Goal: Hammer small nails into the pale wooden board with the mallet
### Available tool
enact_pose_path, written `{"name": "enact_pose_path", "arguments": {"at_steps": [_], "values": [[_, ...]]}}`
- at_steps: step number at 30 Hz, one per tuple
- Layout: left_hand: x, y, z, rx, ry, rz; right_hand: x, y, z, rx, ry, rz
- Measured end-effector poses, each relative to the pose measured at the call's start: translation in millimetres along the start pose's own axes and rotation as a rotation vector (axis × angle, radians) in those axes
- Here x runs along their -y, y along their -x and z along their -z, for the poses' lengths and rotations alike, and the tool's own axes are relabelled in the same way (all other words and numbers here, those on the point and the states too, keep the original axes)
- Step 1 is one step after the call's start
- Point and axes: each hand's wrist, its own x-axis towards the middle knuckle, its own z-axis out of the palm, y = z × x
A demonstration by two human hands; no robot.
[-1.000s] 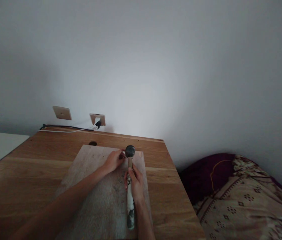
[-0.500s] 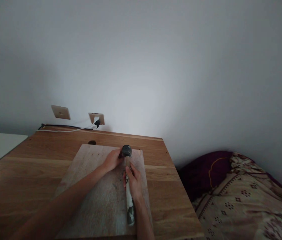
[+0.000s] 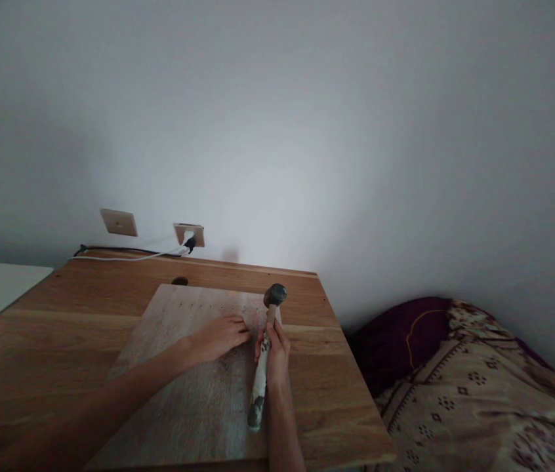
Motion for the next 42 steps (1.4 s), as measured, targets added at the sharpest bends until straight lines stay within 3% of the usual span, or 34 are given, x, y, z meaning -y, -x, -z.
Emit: {"name": "enact_pose_path", "arguments": {"at_steps": [5, 11, 18, 30, 36, 39, 42], "values": [[1, -2, 1, -0.054, -0.029, 0.028, -1, 1, 0, 0.017, -0.008, -0.003], [24, 8, 7, -0.042, 0.004, 0.211, -3, 1, 0, 0.038, -0.015, -0.032], [31, 16, 22, 0.0, 0.146, 0.11, -6, 2, 0, 0.048, 0.013, -0.039], [33, 22, 43, 0.12, 0.129, 0.197, -4, 4, -2, 0.036, 0.034, -0.047], [39, 24, 46, 0.146, 0.362, 0.126, -5, 4, -2, 0.039, 0.028, -0.051], [47, 23, 37, 0.088, 0.447, 0.146, -5, 5, -2, 0.036, 0.042, -0.054], [56, 16, 23, -0.09, 0.552, 0.238, -5, 5, -2, 0.026, 0.048, -0.065]]}}
